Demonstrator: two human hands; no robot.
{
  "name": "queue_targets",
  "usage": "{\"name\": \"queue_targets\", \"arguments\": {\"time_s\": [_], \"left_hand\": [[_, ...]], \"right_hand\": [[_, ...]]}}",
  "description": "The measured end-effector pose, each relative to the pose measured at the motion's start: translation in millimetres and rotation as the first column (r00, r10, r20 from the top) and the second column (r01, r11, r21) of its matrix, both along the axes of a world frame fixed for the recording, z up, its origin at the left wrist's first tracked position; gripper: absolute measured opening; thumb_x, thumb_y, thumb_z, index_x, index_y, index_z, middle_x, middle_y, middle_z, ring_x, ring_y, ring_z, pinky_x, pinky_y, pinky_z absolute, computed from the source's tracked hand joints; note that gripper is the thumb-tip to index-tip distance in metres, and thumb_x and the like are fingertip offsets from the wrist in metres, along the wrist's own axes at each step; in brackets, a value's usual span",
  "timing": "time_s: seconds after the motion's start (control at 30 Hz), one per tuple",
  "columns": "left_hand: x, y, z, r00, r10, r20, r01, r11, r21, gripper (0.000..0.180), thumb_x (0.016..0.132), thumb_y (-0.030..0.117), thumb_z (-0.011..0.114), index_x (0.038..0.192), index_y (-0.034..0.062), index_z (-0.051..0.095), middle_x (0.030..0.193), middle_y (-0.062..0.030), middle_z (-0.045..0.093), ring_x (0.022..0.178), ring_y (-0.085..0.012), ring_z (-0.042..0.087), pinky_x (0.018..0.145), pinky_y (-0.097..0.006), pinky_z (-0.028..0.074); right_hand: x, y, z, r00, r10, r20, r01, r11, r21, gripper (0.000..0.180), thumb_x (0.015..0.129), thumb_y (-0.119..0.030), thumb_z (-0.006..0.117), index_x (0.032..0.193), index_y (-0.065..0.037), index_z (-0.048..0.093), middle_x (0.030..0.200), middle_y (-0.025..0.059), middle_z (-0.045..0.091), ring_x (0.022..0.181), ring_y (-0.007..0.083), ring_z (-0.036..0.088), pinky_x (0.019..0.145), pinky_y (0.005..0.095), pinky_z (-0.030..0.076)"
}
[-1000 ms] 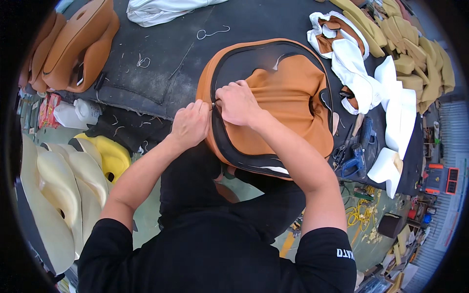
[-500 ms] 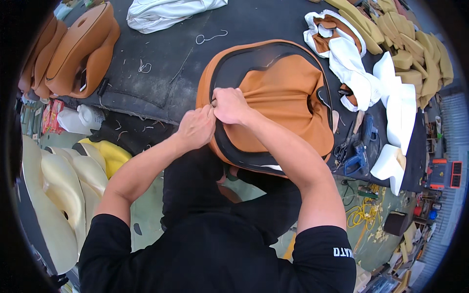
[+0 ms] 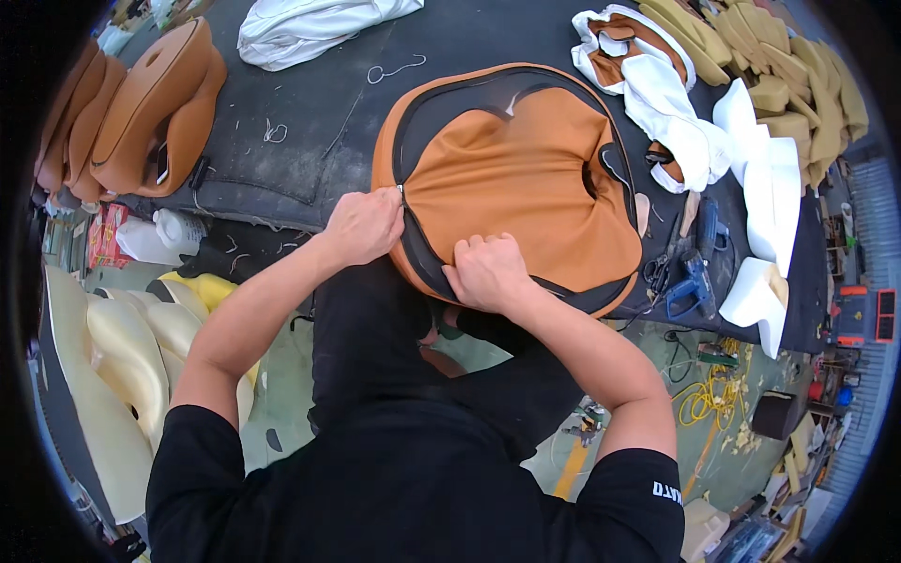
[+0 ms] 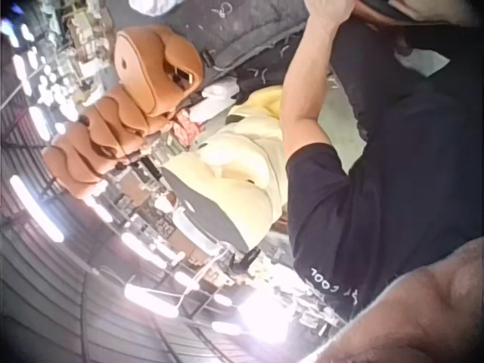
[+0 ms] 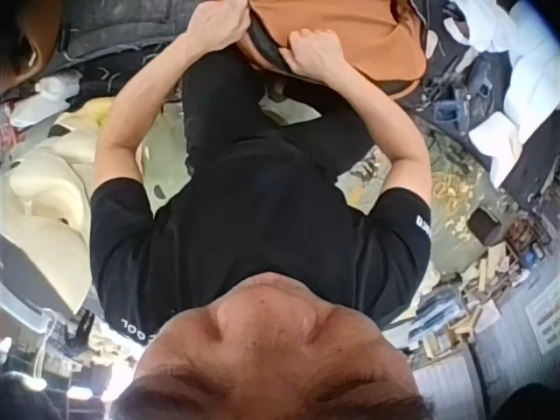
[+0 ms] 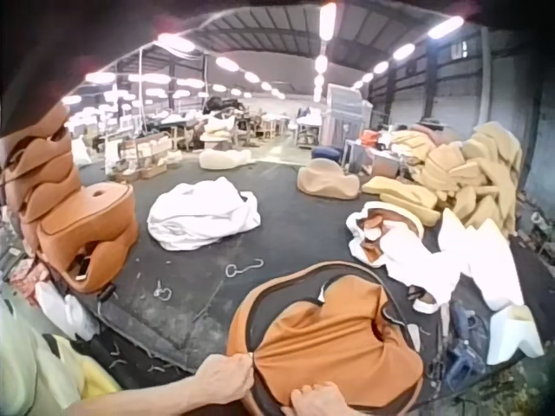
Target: Fitting and zipping a leather cover onto a foam seat cushion base.
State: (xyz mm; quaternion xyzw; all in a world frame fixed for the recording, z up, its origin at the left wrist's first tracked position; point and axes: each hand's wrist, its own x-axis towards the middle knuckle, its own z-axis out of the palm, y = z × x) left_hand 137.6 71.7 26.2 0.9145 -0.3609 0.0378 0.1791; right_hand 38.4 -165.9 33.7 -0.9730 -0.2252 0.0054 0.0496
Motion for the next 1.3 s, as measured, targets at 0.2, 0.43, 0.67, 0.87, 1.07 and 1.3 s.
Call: {"name": "queue_targets", "arguments": {"time_s": [0.2,0.43,0.67,0.87,1.07,1.3], "left_hand": [[3.9,-1.8,-0.8,0.999,-0.008,-0.039,0.012,0.993,0.115,0.021,0.098,0.019,0.055,0.09,0.0004,0.06,0.084,-0.0208,0.07,0.08,-0.041,0.071,0.072,-0.051,0.056],[6.0,-0.2,12.1,0.991,-0.091,-0.1,0.106,0.98,0.167,0.021,0.096,0.019,0.055,0.091,-0.0001,0.062,0.084,-0.0225,0.07,0.081,-0.0427,0.071,0.074,-0.053,0.056],[-15.8,-4.3,18.5,0.99,-0.065,-0.128,0.091,0.973,0.212,0.027,0.093,0.023,0.056,0.084,0.0001,0.067,0.082,-0.0229,0.073,0.081,-0.0414,0.073,0.076,-0.052,0.058],[-60.1,-22.4,5.7,0.986,0.067,-0.152,-0.052,0.994,0.1,0.027,0.091,0.023,0.059,0.079,0.0,0.068,0.073,-0.025,0.071,0.071,-0.0417,0.073,0.069,-0.052,0.058],[-59.8,-21.6,1.6,0.99,0.098,-0.102,-0.091,0.993,0.075,0.026,0.091,0.022,0.06,0.078,0.0009,0.067,0.074,-0.0249,0.071,0.071,-0.0423,0.073,0.068,-0.052,0.058],[-43.8,6.2,8.5,0.977,-0.21,-0.032,0.212,0.969,0.125,0.017,0.095,0.019,0.061,0.092,0.002,0.06,0.09,-0.0175,0.069,0.078,-0.0389,0.071,0.07,-0.048,0.056]], "right_hand": [[8.4,16.8,17.0,0.987,0.061,-0.148,-0.101,0.955,-0.278,0.017,0.082,-0.025,0.07,0.081,-0.009,0.077,0.081,0.0117,0.076,0.08,0.0306,0.075,0.076,0.0459,0.053],[7.7,15.1,53.1,0.93,0.211,-0.3,-0.264,0.953,-0.148,0.021,0.08,-0.022,0.066,0.081,-0.007,0.079,0.084,0.0202,0.076,0.08,0.0382,0.075,0.072,0.0485,0.059],[-12.2,27.9,22.9,0.903,0.328,-0.278,-0.388,0.9,-0.199,0.016,0.078,-0.021,0.069,0.08,-0.01,0.08,0.081,0.0168,0.076,0.08,0.0341,0.076,0.07,0.0454,0.059],[-9.4,5.2,1.2,0.956,0.239,-0.169,-0.27,0.942,-0.197,0.014,0.079,-0.022,0.069,0.079,-0.011,0.077,0.083,0.0134,0.077,0.08,0.0306,0.076,0.072,0.0444,0.055],[-7.3,-24.9,6.7,0.962,0.25,0.108,-0.22,0.948,-0.228,0.016,0.079,-0.021,0.067,0.082,-0.008,0.076,0.081,0.0156,0.076,0.078,0.0319,0.075,0.071,0.0439,0.053],[-3.1,-21.4,24.1,0.916,0.324,-0.237,-0.375,0.902,-0.213,0.017,0.074,-0.022,0.067,0.073,-0.008,0.077,0.078,0.0175,0.075,0.074,0.0352,0.074,0.067,0.047,0.056]]}}
